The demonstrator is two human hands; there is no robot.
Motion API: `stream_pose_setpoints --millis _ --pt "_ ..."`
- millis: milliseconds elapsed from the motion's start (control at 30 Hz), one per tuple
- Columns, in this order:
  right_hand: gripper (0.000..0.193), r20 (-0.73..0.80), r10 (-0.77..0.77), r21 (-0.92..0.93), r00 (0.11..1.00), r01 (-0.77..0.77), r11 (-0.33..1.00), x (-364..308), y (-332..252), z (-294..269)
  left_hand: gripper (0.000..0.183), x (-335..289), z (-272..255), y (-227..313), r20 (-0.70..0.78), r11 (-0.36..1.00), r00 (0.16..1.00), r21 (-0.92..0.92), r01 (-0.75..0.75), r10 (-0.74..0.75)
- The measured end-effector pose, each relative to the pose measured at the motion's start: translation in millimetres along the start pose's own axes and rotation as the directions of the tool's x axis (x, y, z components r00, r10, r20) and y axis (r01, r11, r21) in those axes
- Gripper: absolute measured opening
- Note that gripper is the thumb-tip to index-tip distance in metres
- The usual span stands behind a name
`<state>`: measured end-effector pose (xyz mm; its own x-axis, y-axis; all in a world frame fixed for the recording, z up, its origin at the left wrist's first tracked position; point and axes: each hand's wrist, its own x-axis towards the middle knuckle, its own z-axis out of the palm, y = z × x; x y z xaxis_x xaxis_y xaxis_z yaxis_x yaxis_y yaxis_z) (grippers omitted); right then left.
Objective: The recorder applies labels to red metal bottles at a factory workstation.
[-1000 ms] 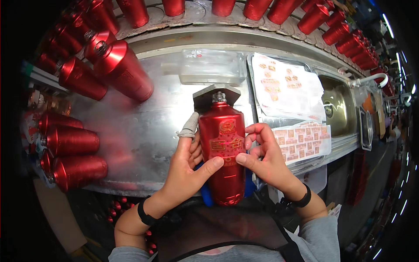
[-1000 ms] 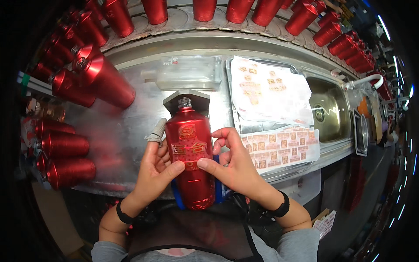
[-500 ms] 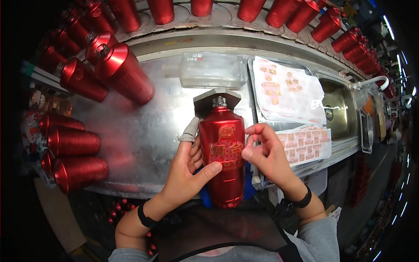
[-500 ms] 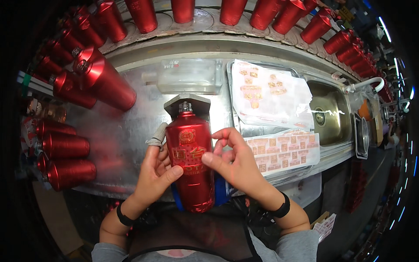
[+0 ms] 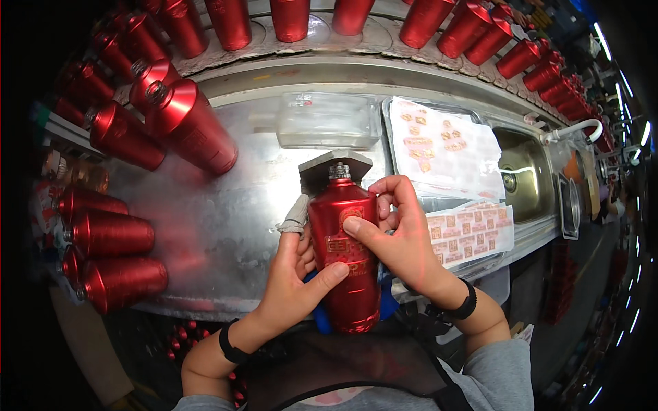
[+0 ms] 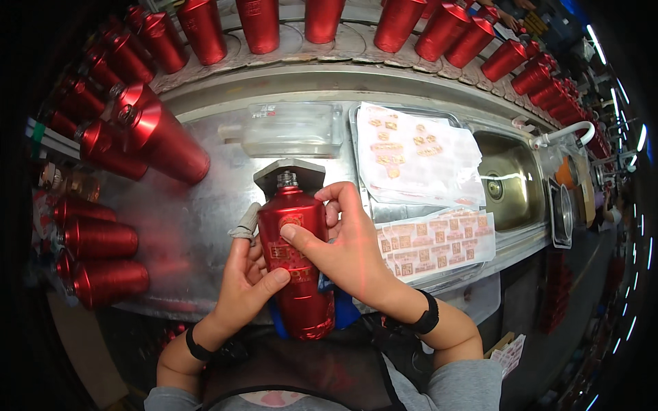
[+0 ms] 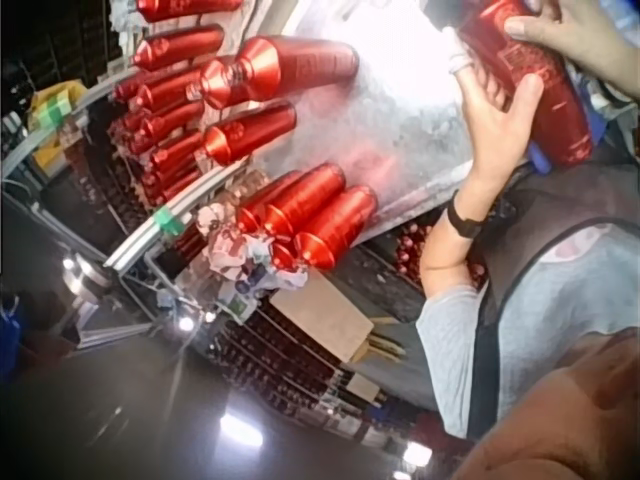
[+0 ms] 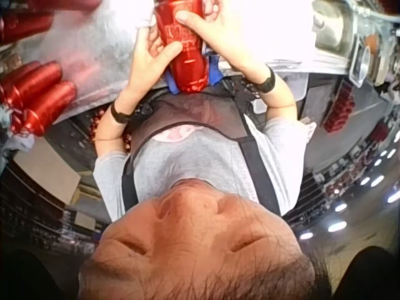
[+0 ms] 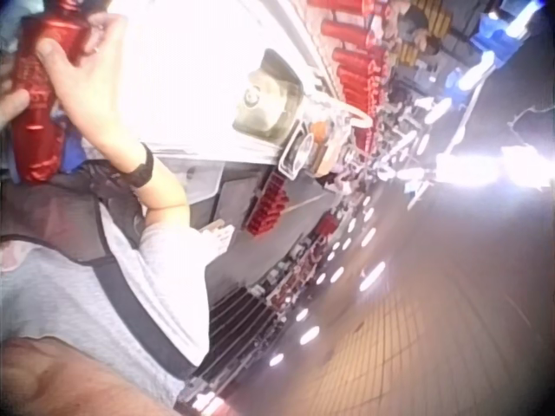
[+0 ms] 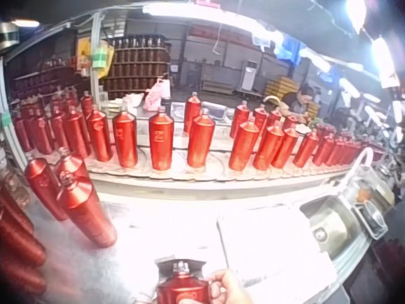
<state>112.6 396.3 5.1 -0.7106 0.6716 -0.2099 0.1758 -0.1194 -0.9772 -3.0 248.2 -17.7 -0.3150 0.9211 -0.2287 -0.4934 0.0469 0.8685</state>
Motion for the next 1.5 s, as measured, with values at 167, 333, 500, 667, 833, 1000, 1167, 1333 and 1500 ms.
stream_pose_setpoints --millis 167,333,500,667,833,1000,1167,1333,1500 --pt "0.05 -0.04 0.003 -0.085 0.999 -0.006 0.996 1 1 -1 0.102 1 1 -1 -0.005 1.0 1.0 -0.001 0.016 -0.016" --pt "0.048 -0.052 -0.022 -0.08 0.998 0.018 0.997 0 2 1 0.101 1 2 -1 -0.004 1.0 1.0 0.001 0.013 -0.013" --pt "0.047 -0.038 -0.015 -0.093 0.999 0.011 0.996 1 3 -5 0.102 0 3 -3 -0.016 1.0 1.0 0.006 -0.007 0.007" --pt "0.048 -0.002 -0.045 0.0 0.999 0.045 0.999 2 5 -4 0.1 -1 2 -3 -0.002 1.0 1.0 -0.002 0.002 -0.002" --pt "0.048 -0.033 -0.027 -0.038 0.999 0.026 0.999 3 6 -4 0.099 -1 2 -3 -0.007 1.0 1.0 0.001 0.015 -0.015" --pt "0.047 -0.058 -0.03 -0.064 0.998 0.026 0.998 4 5 -1 0.099 0 1 -3 -0.006 1.0 1.0 -0.004 0.022 -0.022" --pt "0.046 -0.081 -0.038 -0.11 0.996 0.029 0.993 6 7 -2 0.098 -1 2 -3 -0.005 1.0 1.0 -0.012 0.023 -0.023" --pt "0.045 -0.059 -0.031 -0.091 0.998 0.025 0.996 8 7 -4 0.096 0 0 -1 0.0 1.0 1.0 -0.004 -0.006 0.006" --pt "0.042 -0.062 0.014 -0.036 0.998 -0.016 0.999 10 8 -5 0.078 12 -3 4 -0.052 0.994 0.998 -0.108 0.023 -0.029"
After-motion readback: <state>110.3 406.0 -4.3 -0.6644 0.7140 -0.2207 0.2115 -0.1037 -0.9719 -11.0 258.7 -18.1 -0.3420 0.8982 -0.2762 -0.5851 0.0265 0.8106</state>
